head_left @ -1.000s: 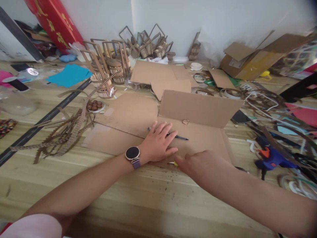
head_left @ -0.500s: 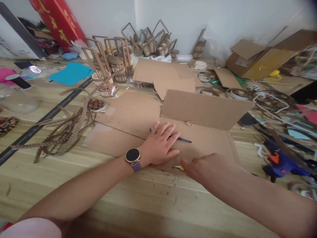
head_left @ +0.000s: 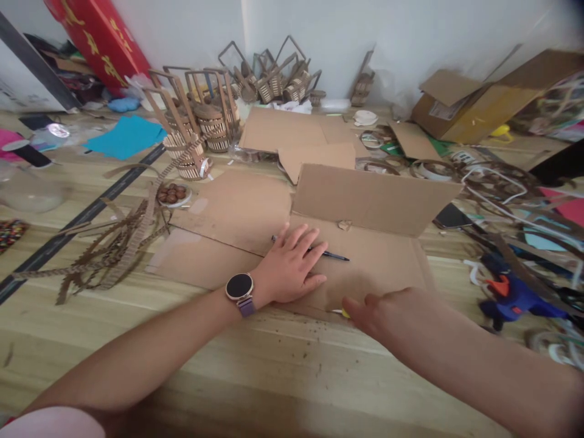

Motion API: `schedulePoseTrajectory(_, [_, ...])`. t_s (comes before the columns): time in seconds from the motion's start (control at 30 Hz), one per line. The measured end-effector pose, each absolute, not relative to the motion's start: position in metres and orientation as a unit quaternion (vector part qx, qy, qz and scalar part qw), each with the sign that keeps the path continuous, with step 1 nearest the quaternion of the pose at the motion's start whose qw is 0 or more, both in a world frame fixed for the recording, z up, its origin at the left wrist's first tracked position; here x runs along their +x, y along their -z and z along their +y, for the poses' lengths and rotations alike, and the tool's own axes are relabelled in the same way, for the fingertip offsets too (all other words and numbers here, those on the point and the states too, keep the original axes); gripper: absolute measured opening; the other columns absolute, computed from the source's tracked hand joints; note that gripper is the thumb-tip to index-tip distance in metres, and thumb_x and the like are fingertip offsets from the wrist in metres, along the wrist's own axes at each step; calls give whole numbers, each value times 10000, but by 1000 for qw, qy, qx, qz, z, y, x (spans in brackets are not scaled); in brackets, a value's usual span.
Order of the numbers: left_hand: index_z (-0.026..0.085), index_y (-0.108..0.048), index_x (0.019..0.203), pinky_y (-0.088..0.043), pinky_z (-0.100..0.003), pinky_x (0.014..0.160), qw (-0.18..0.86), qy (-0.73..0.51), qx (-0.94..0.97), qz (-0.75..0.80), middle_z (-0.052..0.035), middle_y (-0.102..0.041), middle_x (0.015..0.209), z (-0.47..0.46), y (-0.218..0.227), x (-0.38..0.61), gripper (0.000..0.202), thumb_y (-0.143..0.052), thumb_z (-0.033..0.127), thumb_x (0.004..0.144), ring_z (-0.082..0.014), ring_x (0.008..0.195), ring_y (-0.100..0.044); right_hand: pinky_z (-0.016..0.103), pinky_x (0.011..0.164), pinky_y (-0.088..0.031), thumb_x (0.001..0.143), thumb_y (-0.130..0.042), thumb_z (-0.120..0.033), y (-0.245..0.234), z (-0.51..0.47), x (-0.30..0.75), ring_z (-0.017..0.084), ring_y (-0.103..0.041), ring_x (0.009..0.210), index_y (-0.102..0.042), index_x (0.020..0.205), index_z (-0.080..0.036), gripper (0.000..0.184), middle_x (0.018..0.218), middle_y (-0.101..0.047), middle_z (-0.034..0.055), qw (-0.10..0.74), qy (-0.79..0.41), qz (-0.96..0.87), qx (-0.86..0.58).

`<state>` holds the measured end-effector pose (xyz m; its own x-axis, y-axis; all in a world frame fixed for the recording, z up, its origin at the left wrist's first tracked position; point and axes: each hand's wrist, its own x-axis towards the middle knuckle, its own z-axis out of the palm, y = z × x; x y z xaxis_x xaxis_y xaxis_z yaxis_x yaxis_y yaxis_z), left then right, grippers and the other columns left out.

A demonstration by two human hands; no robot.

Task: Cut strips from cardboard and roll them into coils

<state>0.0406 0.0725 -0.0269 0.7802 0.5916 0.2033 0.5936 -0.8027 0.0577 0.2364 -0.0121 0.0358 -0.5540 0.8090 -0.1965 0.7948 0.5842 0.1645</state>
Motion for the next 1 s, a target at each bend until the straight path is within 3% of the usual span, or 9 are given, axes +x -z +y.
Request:
schedulePoseTrajectory(0.2, [136,-391,1439,-137,-594,1149,6,101,-944,-313,-163,-330,1530,72,27,41,623,-382,537,962,-358,1415,-231,263,393,-296,687,-567,33,-42,-17,243,216,-666,448,-666,779,-238,302,542,-700,7,162,-17,881,444])
schedulePoseTrajectory(0.5, [141,-396,1435,-136,-603,1143,9,95,-945,-312,-162,-332,1529,72,25,41,616,-381,536,963,-357,1412,-238,290,411,-114,669,-564,59,-54,-15,242,213,-705,503,-649,850,-229,351,601,-723,-8,222,-11,878,424])
schedulePoseTrajectory(1.0, [140,-403,1429,-129,-601,1146,11,103,-945,-310,-166,-343,1520,72,27,40,607,-372,533,968,-356,1411,-240,297,409,-88,672,-534,67,-56,-18,251,184,-690,481,-637,828,-212,336,562,-697,-13,233,-9,875,424])
